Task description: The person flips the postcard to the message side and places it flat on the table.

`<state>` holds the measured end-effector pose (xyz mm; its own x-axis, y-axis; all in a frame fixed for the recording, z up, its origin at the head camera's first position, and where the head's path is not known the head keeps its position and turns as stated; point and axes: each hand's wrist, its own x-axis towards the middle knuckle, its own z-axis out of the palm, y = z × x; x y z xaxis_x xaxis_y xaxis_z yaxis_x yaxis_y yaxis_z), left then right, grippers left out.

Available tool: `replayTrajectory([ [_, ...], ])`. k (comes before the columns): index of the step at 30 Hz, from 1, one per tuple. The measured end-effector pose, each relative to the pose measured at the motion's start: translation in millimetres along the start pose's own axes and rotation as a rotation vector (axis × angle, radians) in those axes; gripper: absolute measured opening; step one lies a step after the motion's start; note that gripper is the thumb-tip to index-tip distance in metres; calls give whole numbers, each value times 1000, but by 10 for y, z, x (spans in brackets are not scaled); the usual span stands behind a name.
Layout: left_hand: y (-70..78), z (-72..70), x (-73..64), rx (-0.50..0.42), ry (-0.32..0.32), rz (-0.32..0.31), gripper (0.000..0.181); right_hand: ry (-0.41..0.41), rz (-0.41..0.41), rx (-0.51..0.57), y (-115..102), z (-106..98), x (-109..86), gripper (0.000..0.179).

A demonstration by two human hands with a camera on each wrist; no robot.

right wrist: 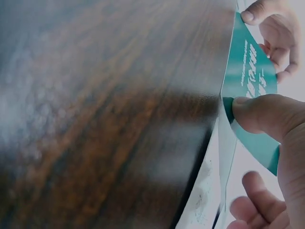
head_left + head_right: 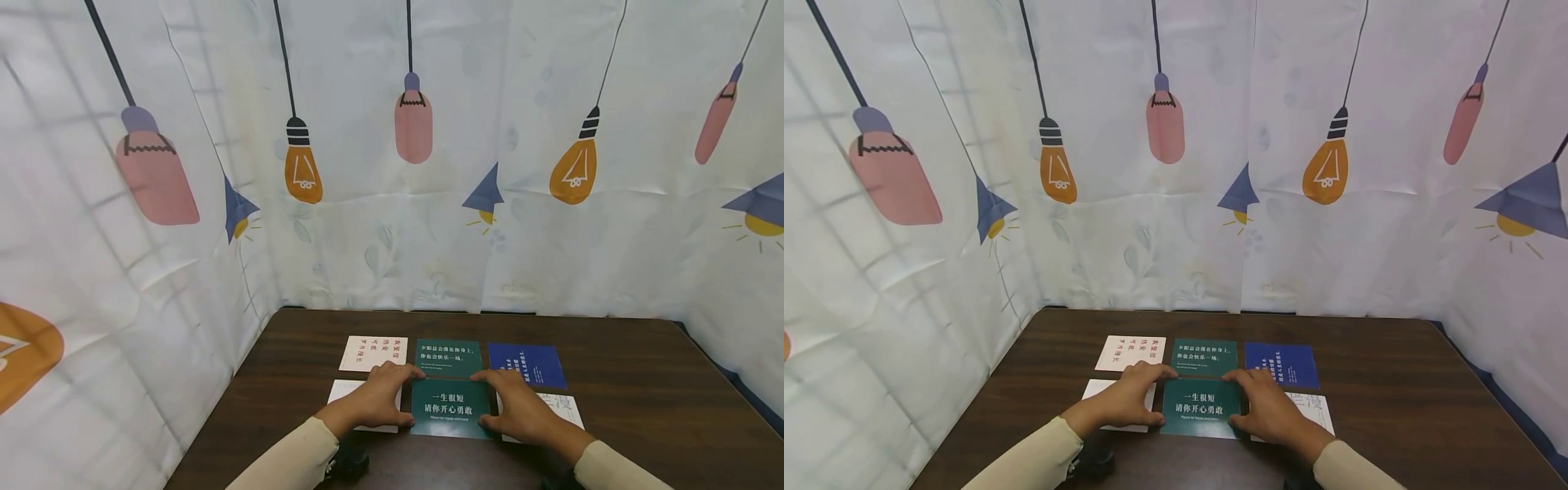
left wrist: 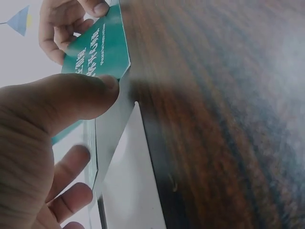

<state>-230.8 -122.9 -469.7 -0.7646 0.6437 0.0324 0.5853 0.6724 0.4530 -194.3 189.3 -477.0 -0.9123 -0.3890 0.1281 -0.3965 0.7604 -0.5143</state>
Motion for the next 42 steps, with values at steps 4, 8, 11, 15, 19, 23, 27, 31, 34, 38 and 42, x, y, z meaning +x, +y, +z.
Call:
replayTrajectory([
  [4,-12,8,6,-50,-12,5,74,-42,-19,21,5,-20,2,68],
  [8,-29,19,12,-86,-14,49,71,-76,-21,45,-1,-37,-11,69],
  [11,-32,21,15,-121,-16,63,65,-80,-22,61,-6,-47,-23,69],
  [15,-25,14,21,-169,1,62,60,-64,-20,89,-24,-68,-31,70],
  [19,-14,-5,21,-204,35,53,64,-23,-6,134,-26,-73,-50,78],
  [23,-16,-23,15,-240,48,29,60,-8,20,168,6,-59,-58,82],
  [27,-30,-19,8,-268,40,6,48,-20,39,206,19,-58,-56,76],
  [31,-42,-10,1,-269,57,-4,35,-11,56,202,13,-66,-61,54],
  [34,-56,-8,-2,-239,78,8,21,-3,47,168,11,-76,-72,27],
  [38,-69,-15,-15,-210,87,20,20,-15,15,161,13,-92,-92,11],
  [42,-72,-24,-26,-205,89,27,19,-19,-11,183,22,-99,-108,10],
])
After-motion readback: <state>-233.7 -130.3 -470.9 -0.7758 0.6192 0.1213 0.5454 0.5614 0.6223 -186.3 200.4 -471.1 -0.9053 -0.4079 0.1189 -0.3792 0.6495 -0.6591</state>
